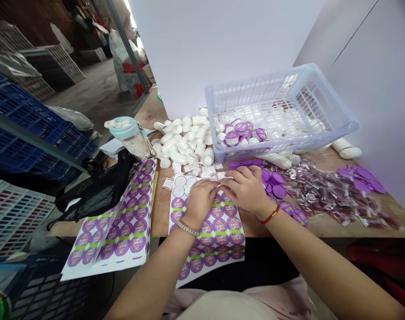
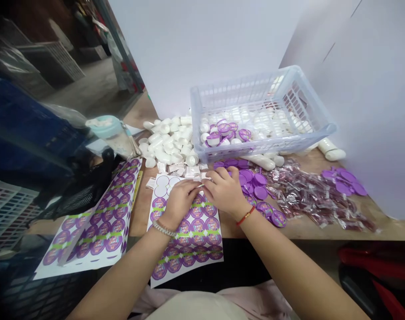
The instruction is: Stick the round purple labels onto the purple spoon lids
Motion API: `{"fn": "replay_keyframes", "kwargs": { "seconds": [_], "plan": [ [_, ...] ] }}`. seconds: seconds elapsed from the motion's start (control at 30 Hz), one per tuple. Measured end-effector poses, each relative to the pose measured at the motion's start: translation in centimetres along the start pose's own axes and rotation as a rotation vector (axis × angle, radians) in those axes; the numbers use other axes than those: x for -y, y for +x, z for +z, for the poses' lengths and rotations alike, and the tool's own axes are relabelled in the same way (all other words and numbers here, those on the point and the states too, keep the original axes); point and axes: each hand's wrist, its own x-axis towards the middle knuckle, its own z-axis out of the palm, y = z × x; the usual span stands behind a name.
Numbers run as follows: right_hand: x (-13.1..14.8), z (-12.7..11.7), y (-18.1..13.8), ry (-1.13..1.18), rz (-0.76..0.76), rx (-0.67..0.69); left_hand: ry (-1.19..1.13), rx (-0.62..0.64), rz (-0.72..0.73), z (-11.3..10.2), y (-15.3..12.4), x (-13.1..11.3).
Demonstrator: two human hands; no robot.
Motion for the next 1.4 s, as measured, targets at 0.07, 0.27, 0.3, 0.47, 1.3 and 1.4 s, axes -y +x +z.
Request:
{"fn": "replay_keyframes", "kwargs": {
  "seconds": [0.07, 0.27, 0.3, 0.47, 1.3, 1.4],
  "plan": [
    [0.4, 0.0, -0.4, 0.013, 0.031, 0.007, -0.017, -0.008, -0.007, 0.0, -0.1, 0.0],
    [1.2, 0.4, -0.5, 0.078, 0.129, -0.071, -0.073, -0.009, -0.032, 0.0, -0.2, 0.1],
    [1.4, 0.4, -0.4, 0.095, 0.141, -0.081, -0.081, -0.008, -0.034, -0.1, -0.1, 0.1],
    [1.8, 0.7, -0.2, 0.184, 0.202, -0.123, -0.104, -0.009, -0.04, -0.4, 0.0, -0.3],
    [1.6, 0.4, -1.9, 0.005, -0.195, -0.207, -0.131, -0.024, -0.088, -0.8, -0.5, -0.4],
    [1.3, 0.2, -2.0, -0.003, -0.231, -0.175, -0.118, -0.02, -0.088, -0.7, -0.4, -0.3]
  ]
}}
